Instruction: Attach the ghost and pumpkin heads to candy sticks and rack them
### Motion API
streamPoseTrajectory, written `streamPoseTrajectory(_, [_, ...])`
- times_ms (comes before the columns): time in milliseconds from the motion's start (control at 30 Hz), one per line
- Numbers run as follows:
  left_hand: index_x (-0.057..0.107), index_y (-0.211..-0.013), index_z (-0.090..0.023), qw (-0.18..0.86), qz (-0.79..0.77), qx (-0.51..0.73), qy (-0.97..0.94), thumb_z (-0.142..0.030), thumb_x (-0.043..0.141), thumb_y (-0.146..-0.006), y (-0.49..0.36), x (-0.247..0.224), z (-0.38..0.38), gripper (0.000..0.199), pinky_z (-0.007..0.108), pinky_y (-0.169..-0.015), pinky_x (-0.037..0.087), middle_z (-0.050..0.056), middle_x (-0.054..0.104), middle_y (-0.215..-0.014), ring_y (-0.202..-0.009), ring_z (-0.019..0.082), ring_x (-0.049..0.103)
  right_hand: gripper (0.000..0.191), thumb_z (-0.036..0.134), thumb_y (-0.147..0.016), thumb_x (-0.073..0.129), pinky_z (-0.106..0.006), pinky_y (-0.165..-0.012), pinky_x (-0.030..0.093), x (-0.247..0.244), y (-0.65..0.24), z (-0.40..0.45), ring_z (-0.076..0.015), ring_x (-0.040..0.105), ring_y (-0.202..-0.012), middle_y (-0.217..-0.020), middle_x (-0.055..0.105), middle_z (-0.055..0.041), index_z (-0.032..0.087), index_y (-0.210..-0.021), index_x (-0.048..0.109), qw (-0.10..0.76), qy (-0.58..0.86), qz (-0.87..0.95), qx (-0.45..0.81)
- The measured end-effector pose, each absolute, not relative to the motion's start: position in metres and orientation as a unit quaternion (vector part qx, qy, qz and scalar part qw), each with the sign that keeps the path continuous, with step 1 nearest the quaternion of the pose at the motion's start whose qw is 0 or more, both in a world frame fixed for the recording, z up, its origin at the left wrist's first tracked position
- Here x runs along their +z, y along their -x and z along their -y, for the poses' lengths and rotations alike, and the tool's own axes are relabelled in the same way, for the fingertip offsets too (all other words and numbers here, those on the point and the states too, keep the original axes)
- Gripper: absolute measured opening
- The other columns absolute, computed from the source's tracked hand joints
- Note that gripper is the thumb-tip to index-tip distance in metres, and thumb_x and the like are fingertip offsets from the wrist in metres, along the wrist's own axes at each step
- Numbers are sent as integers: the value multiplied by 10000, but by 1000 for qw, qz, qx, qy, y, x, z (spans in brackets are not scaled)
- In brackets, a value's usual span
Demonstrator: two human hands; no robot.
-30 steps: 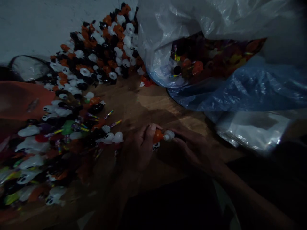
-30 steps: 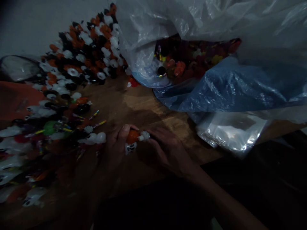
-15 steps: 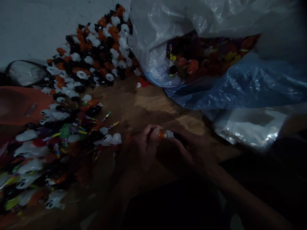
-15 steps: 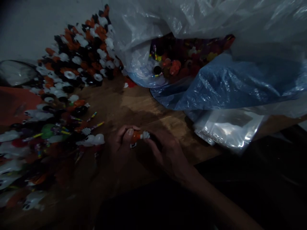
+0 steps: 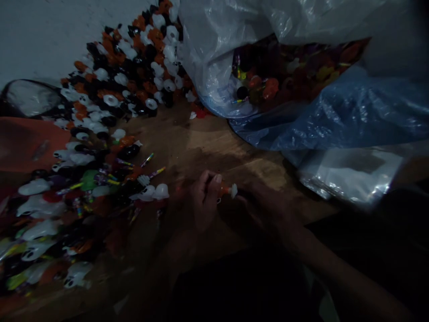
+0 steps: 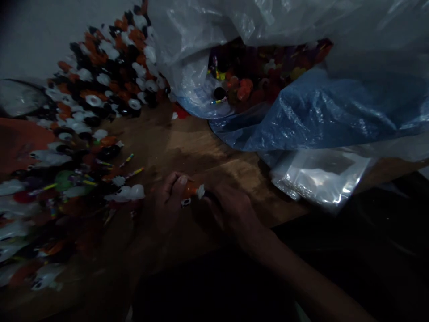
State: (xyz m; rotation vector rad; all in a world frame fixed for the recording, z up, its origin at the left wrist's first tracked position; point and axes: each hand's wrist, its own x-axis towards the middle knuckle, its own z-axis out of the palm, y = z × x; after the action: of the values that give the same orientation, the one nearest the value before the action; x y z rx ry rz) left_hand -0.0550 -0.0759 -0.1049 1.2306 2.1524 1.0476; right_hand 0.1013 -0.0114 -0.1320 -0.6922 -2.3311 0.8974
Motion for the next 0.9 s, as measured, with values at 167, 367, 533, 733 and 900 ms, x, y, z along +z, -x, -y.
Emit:
streamPoseTrajectory(167, [522,-770,-192,255,-776,360,-451,-378,360,-936,54,-102,74,297,230,-602,364,-25,532,-666,-646,115,502,261,230,-948,349,-271,-537,397,-134,-103,9,-154,542,-663,-794,603,-74,120,-1020,575,241,195,929,203])
streamPoseTrajectory(367, [431,-708,-193,214,-778,415,-420,-337,332,-947,43,-121,78,296,248,-594,340,-29,459,-625,-600,109,441,251,204,-926,311,-265,-467,335,-139,-96,17,-149,516,-585,-739,597,-71,142,-918,554,219,208,924,236])
streamPoseTrajectory(533, [430,-723,-194,209,-767,394,-461,-314,320,-948,46,-121,82,278,247,-606,340,-30,483,-634,-605,109,475,199,259,-941,368,-269,-638,420,-122,-93,21,-135,554,-684,-804,602,-30,173,-937,548,194,256,822,470])
streamPoseTrajectory(733, [478,-751,-195,202,-758,392,-481,-357,314,-930,51,-113,83,292,255,-607,351,-18,518,-625,-587,121,493,299,424,-909,456,-227,-579,403,-107,-90,12,-105,475,-631,-719,514,-1,162,-822,573,99,270,609,739])
streamPoseTrajectory(900, [551,-697,-199,244,-737,429,-462,-407,386,-866,62,-104,79,315,266,-586,389,9,527,-584,-581,150,507,357,499,-832,559,-157,-386,218,-103,-81,13,-37,283,-431,-568,363,57,153,-746,533,-15,252,411,876])
